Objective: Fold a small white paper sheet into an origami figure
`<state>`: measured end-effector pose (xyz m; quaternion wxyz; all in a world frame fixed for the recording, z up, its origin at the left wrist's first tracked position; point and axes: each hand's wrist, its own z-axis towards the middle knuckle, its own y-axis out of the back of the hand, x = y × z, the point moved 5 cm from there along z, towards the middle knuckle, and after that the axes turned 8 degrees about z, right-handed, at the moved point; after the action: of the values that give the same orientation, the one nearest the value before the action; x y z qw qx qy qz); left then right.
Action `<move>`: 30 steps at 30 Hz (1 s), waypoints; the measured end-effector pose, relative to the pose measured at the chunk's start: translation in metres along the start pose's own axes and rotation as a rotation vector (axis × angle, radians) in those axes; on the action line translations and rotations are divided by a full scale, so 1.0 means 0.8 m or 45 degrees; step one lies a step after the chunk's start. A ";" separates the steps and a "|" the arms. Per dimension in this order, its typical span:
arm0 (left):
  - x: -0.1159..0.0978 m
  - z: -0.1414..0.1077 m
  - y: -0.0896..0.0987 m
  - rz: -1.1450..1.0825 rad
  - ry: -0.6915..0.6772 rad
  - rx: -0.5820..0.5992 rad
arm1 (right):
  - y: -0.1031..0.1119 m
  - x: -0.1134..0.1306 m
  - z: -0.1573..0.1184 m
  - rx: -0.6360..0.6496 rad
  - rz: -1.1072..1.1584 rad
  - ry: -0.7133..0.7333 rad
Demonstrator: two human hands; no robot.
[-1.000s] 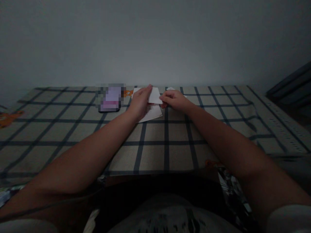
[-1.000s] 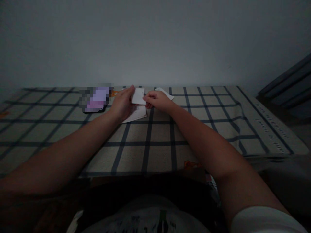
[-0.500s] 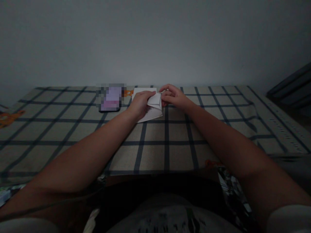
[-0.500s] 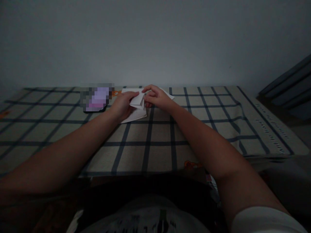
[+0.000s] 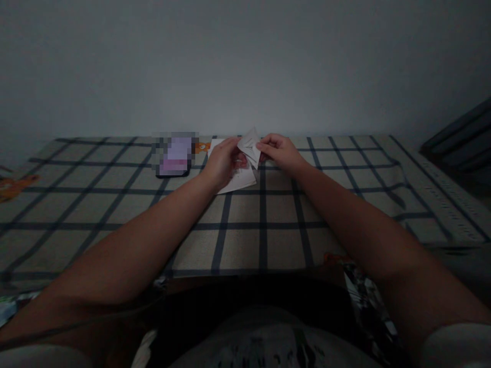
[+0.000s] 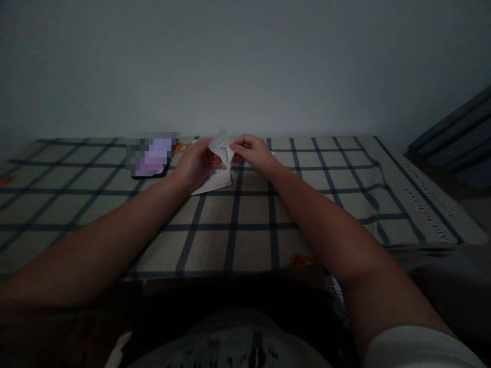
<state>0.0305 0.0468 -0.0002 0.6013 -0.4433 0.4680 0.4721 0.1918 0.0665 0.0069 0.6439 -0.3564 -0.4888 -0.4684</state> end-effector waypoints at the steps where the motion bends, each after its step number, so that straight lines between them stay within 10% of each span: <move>1: -0.002 -0.001 -0.001 -0.004 -0.001 0.012 | 0.002 -0.001 0.001 -0.021 0.015 0.011; 30: -0.010 -0.008 0.000 0.267 -0.154 -0.064 | -0.001 -0.002 0.001 -0.024 0.060 0.020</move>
<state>0.0285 0.0390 0.0067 0.5644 -0.3776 0.4625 0.5700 0.1911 0.0673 0.0055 0.6551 -0.3703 -0.4709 -0.4604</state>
